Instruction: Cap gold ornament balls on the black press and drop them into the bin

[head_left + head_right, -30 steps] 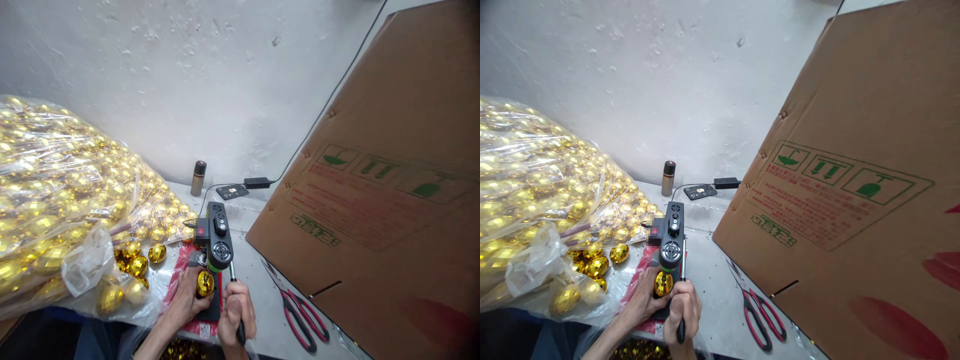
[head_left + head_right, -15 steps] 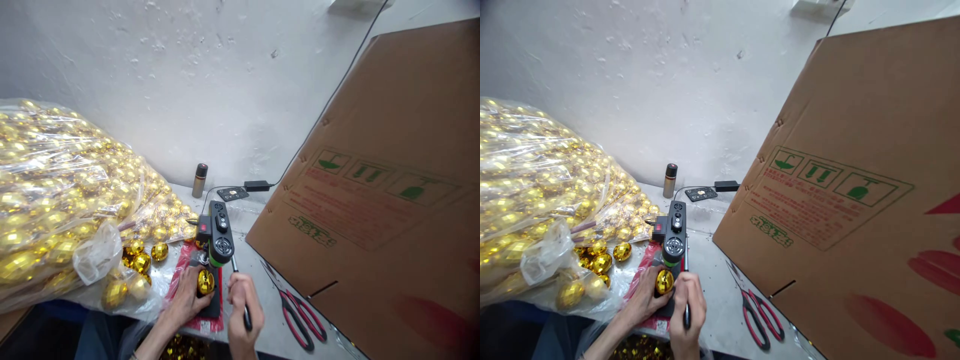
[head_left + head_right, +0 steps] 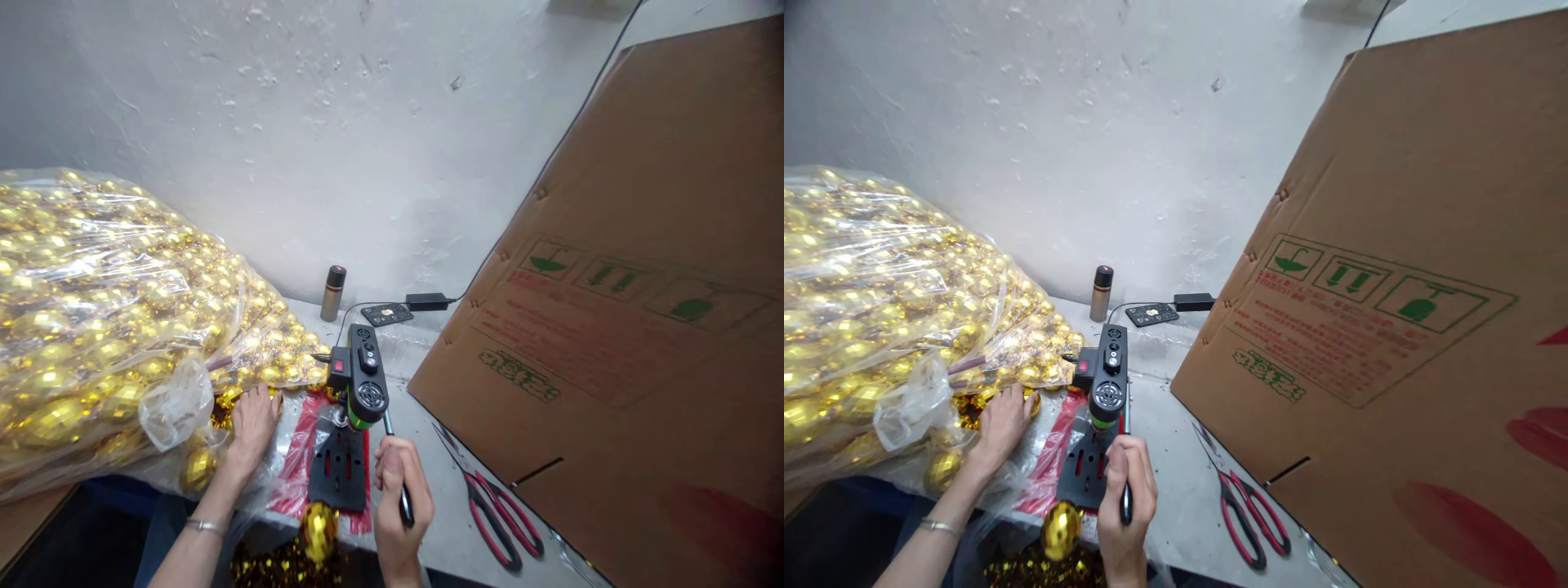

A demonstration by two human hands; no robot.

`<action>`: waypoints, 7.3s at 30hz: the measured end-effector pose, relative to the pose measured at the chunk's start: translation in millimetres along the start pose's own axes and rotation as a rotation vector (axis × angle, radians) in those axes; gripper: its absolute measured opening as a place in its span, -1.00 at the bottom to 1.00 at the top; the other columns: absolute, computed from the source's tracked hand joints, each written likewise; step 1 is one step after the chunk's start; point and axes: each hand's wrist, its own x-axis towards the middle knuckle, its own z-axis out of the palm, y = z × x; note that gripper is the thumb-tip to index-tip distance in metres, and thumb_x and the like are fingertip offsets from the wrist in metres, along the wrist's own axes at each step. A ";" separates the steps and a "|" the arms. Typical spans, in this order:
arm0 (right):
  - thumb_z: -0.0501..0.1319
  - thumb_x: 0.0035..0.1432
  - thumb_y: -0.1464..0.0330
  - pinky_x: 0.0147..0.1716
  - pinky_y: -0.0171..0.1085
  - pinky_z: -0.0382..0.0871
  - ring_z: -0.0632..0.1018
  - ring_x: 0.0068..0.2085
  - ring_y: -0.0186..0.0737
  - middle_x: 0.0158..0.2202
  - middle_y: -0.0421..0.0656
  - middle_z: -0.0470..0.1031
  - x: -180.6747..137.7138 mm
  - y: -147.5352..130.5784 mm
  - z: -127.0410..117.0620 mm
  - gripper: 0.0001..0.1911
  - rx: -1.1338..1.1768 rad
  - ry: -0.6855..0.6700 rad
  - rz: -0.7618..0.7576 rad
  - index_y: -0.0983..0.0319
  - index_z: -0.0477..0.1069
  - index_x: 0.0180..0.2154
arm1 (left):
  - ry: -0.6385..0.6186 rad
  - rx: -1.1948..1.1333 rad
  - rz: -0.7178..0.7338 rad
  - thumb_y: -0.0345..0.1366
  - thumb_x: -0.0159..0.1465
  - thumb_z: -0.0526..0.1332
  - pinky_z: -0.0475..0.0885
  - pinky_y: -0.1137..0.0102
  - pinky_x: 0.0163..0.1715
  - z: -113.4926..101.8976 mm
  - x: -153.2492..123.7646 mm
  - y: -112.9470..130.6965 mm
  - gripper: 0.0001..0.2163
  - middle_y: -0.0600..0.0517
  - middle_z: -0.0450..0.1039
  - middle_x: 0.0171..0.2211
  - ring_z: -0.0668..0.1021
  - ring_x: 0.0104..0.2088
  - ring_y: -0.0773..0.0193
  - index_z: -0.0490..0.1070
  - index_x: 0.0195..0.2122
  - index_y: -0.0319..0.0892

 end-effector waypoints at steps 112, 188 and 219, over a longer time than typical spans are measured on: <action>0.02 0.47 0.46 -0.47 -0.39 0.25 0.38 -0.45 -0.39 -0.42 -0.26 0.34 5.8 -4.3 -5.6 -0.71 -0.018 -0.030 0.015 0.17 0.36 -0.34 | -0.144 -0.478 0.617 -0.13 0.29 0.32 0.45 -0.01 0.07 84.3 -70.0 28.2 -0.52 -0.17 0.54 0.02 0.55 0.02 -0.10 0.35 0.19 -0.14; 0.07 0.48 0.31 -0.53 -0.35 0.21 0.33 -0.52 -0.36 -0.49 -0.28 0.28 11.0 -2.4 -0.1 -0.67 -0.023 0.048 0.090 0.19 0.34 -0.40 | -0.213 -0.502 0.570 -0.20 0.25 0.38 0.41 -0.04 0.16 83.6 -77.3 30.6 -0.44 -0.18 0.50 0.15 0.51 0.12 -0.13 0.33 0.26 -0.10; 0.07 0.48 0.29 -0.54 -0.35 0.16 0.28 -0.54 -0.38 -0.51 -0.30 0.24 28.0 -22.8 -1.0 -0.62 0.001 0.021 0.121 0.18 0.32 -0.44 | -0.154 -0.784 0.295 0.07 0.23 0.27 0.47 0.12 0.16 37.8 -41.9 10.4 -0.44 -0.15 0.59 0.10 0.60 0.11 -0.04 0.44 0.17 -0.14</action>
